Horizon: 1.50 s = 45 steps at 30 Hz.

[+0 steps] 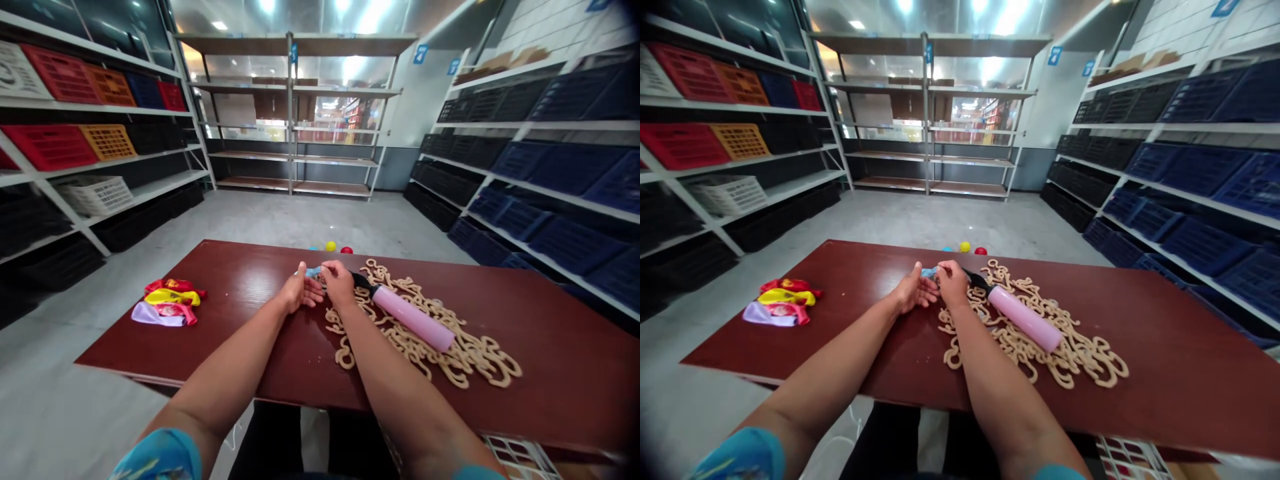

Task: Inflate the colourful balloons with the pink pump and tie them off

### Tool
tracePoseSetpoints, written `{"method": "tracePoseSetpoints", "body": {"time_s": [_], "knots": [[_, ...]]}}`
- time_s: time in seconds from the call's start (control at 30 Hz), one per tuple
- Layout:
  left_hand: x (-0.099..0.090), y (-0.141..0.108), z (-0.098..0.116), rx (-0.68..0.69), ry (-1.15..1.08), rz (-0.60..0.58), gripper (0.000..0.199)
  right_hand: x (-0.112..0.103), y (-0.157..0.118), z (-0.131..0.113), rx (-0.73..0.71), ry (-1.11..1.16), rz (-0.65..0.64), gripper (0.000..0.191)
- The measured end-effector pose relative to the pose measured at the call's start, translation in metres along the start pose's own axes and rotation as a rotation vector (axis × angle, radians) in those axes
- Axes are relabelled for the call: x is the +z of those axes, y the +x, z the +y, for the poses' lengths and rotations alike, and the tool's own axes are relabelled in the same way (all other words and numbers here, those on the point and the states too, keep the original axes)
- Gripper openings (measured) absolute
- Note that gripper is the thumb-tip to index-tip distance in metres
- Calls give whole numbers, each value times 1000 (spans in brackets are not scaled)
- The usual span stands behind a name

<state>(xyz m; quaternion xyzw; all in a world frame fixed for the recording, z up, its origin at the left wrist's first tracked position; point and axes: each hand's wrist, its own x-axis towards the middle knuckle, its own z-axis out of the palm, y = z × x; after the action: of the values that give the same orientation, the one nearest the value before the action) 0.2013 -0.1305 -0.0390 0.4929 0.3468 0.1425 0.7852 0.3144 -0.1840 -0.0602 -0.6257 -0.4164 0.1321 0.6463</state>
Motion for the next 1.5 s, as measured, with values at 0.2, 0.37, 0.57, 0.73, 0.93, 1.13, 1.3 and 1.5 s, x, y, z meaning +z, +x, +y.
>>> {"method": "tracePoseSetpoints", "body": {"time_s": [0.2, 0.37, 0.57, 0.73, 0.93, 1.13, 1.3, 1.5], "knots": [[0, 1, 5, -71, -384, -113, 72, -3, -8, -22, -453, -322, -266, 16], [-5, 10, 4, 14, -625, -144, 36, 2, -16, -24, -613, -465, -396, 9], [-17, 22, 0, 199, -820, -29, 16, -5, -12, -59, -608, -547, -282, 13], [-24, 19, 1, 268, -850, -247, 15, -64, 3, -99, -385, -756, -170, 22], [-22, 15, 3, 347, -920, -275, 19, -156, -36, -71, 63, -1321, -151, 40], [-20, 14, 4, 302, -952, -197, 22, -170, -73, -48, -67, -1373, -138, 41], [-22, 16, 5, 304, -1021, -81, 22, -145, -90, -63, -349, -1206, -178, 42], [-21, 15, 7, 335, -1071, -66, 25, -127, -104, -66, -392, -1221, -213, 42]]}}
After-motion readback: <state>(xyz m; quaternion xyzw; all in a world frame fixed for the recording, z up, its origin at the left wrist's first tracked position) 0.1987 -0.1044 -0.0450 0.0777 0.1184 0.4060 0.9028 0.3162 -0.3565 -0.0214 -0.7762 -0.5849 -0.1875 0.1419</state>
